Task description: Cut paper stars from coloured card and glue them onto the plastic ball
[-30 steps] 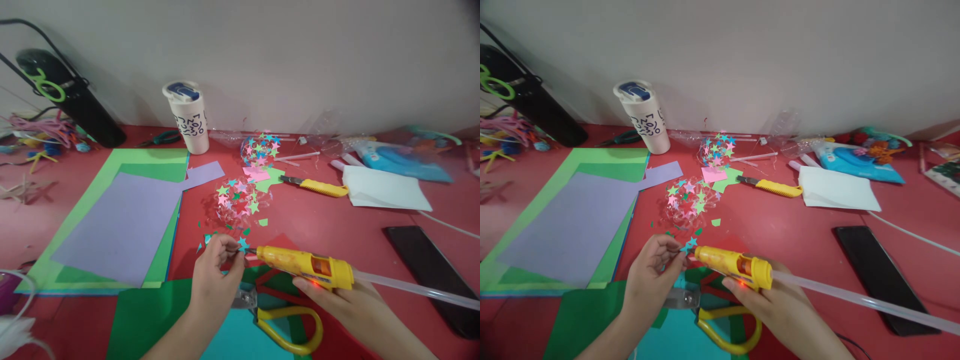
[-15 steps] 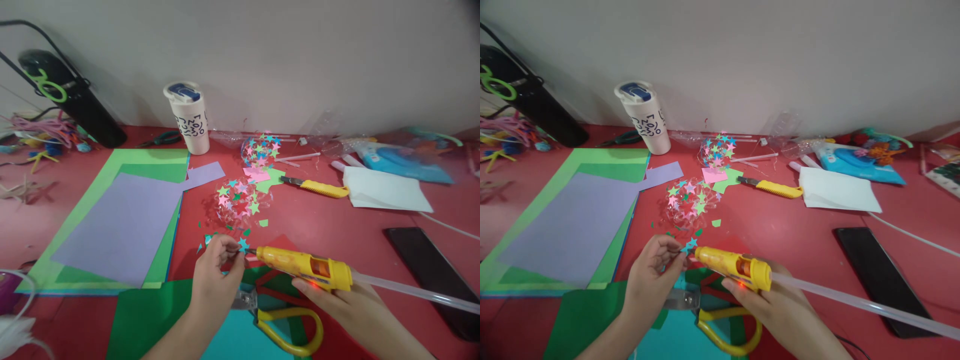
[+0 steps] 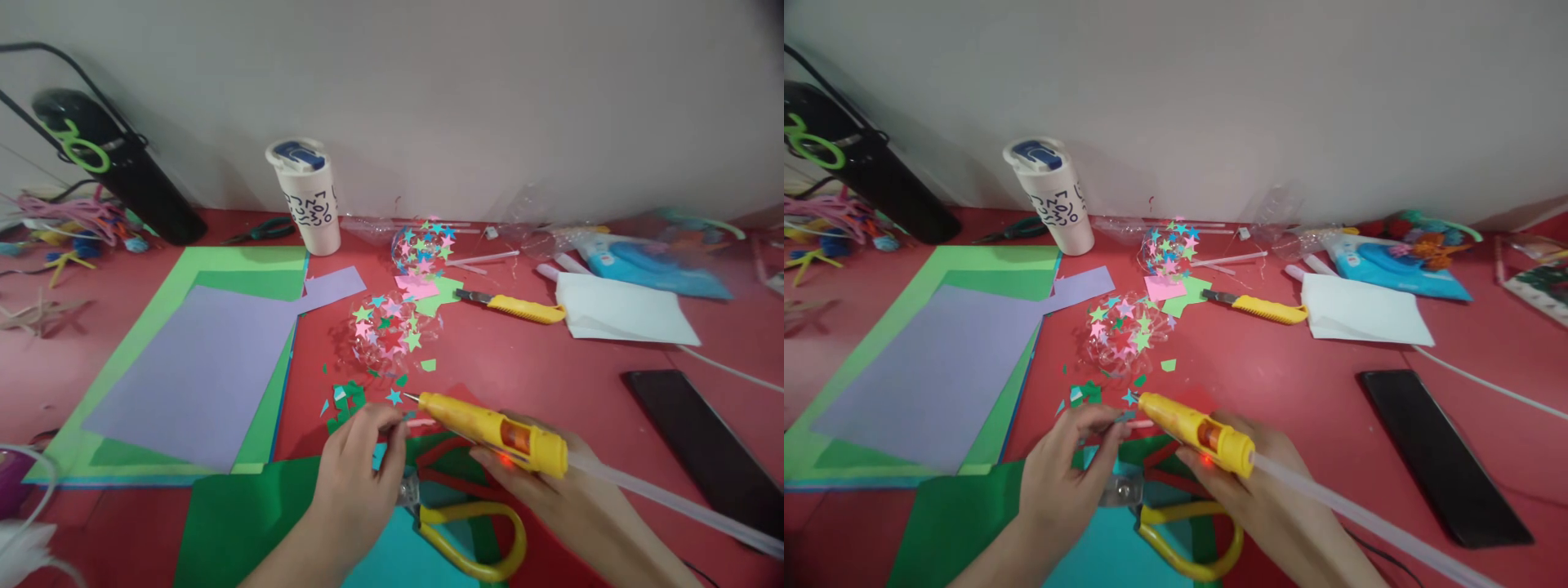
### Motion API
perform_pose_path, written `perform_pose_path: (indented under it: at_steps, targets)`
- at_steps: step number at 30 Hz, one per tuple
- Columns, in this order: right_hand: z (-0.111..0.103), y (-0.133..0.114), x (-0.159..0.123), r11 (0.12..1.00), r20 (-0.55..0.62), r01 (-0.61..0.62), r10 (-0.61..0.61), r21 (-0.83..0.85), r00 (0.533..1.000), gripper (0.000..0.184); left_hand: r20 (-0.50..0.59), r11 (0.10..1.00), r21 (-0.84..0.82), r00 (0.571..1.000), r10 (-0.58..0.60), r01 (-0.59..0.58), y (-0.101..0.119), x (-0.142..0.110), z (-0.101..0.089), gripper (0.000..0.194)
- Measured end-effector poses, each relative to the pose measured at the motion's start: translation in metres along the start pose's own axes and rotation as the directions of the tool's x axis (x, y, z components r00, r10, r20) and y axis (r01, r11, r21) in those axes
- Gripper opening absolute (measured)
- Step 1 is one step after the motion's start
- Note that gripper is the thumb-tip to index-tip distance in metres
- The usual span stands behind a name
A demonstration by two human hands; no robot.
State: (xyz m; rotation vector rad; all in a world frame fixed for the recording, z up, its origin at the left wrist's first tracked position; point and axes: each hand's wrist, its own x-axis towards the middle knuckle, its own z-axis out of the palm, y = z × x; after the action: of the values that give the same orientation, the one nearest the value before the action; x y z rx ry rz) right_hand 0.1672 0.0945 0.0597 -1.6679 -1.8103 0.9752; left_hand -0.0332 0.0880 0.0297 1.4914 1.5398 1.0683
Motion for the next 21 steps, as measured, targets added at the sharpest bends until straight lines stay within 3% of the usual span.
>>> perform_pose_path:
  at_steps: [3,5,7,10,13,21]
  targets:
    - [-0.011,0.008,0.004,0.995,0.005,-0.094,0.093,0.018,0.996,0.021,0.081,0.912,-0.305,0.961,-0.264,0.276,0.004,0.007,0.002,0.007]
    - [-0.020,0.018,0.008,0.984,-0.022,-0.166,0.165,-0.069,0.986,0.019,0.137,0.829,-0.424,0.930,-0.340,0.365,0.006,0.013,0.002,0.012]
    - [-0.027,0.029,0.014,0.974,0.070,-0.188,0.197,-0.125,0.978,0.017,0.188,0.779,-0.475,0.912,-0.364,0.409,0.007,0.018,0.002,0.013]
    - [-0.029,0.038,0.022,0.955,0.041,-0.192,0.206,-0.227,0.978,0.027,0.257,0.712,-0.527,0.886,-0.387,0.464,0.006,0.020,0.001,0.013]
    - [-0.025,0.041,0.028,0.898,-0.003,-0.089,0.098,-0.431,0.995,0.040,0.297,0.660,-0.559,0.865,-0.405,0.501,0.003,0.019,0.001,0.014]
    - [-0.020,0.043,0.032,0.768,0.016,0.026,-0.021,-0.640,1.000,0.042,0.321,0.650,-0.552,0.852,-0.414,0.523,0.010,0.019,-0.001,0.014]
